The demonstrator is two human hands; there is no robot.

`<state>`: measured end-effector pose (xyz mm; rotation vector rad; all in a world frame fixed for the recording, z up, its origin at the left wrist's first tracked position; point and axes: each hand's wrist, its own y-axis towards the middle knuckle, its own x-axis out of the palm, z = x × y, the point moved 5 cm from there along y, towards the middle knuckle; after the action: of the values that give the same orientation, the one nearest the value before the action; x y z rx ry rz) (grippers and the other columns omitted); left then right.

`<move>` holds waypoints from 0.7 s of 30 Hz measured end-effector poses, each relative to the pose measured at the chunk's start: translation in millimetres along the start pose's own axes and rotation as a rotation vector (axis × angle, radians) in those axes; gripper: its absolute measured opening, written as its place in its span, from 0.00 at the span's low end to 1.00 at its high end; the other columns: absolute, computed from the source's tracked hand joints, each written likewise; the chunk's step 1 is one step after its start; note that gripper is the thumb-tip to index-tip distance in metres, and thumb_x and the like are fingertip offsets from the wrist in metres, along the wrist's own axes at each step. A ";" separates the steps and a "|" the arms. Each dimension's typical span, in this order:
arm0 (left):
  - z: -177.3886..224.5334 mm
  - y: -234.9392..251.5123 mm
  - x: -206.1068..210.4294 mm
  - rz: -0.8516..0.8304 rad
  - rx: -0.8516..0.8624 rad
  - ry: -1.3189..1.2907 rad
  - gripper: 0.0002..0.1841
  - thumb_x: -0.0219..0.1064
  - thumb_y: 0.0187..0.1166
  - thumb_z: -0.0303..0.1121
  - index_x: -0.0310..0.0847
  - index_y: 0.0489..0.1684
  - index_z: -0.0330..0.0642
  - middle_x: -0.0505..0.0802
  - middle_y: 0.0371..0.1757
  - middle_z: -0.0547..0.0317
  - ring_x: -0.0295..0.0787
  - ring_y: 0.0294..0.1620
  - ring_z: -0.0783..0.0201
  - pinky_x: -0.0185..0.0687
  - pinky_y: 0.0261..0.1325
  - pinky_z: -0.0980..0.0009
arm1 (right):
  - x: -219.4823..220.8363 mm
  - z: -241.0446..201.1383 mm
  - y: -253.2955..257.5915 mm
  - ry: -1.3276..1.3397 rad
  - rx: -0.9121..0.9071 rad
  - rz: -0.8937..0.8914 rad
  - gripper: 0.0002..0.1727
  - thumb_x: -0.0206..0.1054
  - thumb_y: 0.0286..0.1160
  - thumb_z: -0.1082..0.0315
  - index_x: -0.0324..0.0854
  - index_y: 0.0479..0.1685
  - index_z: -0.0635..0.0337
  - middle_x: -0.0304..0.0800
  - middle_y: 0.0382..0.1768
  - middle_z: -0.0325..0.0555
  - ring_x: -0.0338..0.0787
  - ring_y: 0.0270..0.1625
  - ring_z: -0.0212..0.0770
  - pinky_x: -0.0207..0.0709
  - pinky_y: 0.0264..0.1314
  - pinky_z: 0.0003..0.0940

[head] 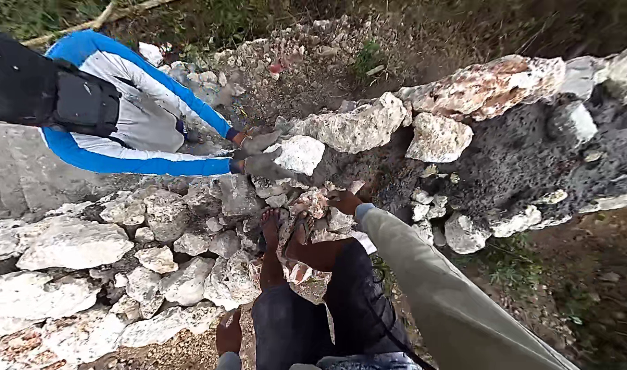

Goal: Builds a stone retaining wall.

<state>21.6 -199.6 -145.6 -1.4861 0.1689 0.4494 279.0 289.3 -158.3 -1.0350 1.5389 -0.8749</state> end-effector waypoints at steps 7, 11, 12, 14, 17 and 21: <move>62.7 8.2 -11.6 -0.013 0.085 0.021 0.23 0.62 0.89 0.44 0.82 0.70 0.35 0.87 0.70 0.36 0.83 0.73 0.40 0.74 0.73 0.38 | 21.7 13.8 -8.3 0.126 0.033 0.026 0.25 0.63 0.87 0.51 0.80 0.73 0.57 0.91 0.58 0.65 0.89 0.64 0.65 0.77 0.70 0.68; 85.2 18.9 -5.7 -0.026 0.155 0.063 0.21 0.63 0.89 0.42 0.83 0.69 0.35 0.89 0.68 0.37 0.85 0.70 0.42 0.75 0.75 0.41 | 26.5 36.4 -14.7 0.195 0.048 0.034 0.25 0.62 0.88 0.51 0.79 0.74 0.56 0.88 0.64 0.63 0.86 0.70 0.62 0.74 0.75 0.66; 90.5 22.0 -4.0 -0.030 0.161 0.062 0.21 0.63 0.89 0.42 0.82 0.69 0.35 0.88 0.69 0.37 0.85 0.70 0.41 0.75 0.75 0.41 | 28.3 42.3 -15.8 0.212 0.064 0.032 0.25 0.61 0.88 0.52 0.79 0.74 0.57 0.88 0.65 0.64 0.86 0.71 0.62 0.73 0.76 0.65; 99.4 29.6 1.3 -0.033 0.163 0.067 0.22 0.63 0.88 0.43 0.82 0.69 0.35 0.88 0.69 0.37 0.86 0.69 0.42 0.77 0.72 0.41 | 36.2 59.5 -12.2 0.239 0.081 0.041 0.24 0.60 0.89 0.52 0.79 0.73 0.59 0.88 0.65 0.64 0.86 0.71 0.62 0.73 0.77 0.64; 112.2 37.8 7.0 -0.029 0.149 0.066 0.22 0.63 0.88 0.43 0.82 0.69 0.35 0.88 0.68 0.37 0.86 0.68 0.42 0.78 0.68 0.41 | 58.9 86.9 -7.3 0.287 0.125 0.017 0.25 0.59 0.89 0.53 0.77 0.76 0.59 0.87 0.67 0.64 0.85 0.72 0.61 0.72 0.79 0.62; 133.0 36.6 14.2 -0.049 0.147 0.144 0.23 0.63 0.88 0.44 0.81 0.70 0.35 0.88 0.69 0.37 0.84 0.71 0.42 0.75 0.74 0.41 | 82.6 107.0 -19.4 0.351 0.171 -0.007 0.26 0.60 0.88 0.53 0.77 0.76 0.58 0.87 0.68 0.63 0.84 0.74 0.59 0.70 0.81 0.60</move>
<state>-1.5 -65.6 -172.5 -1.3747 0.2732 0.2847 380.0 203.1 -190.5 -0.7918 1.7132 -1.2198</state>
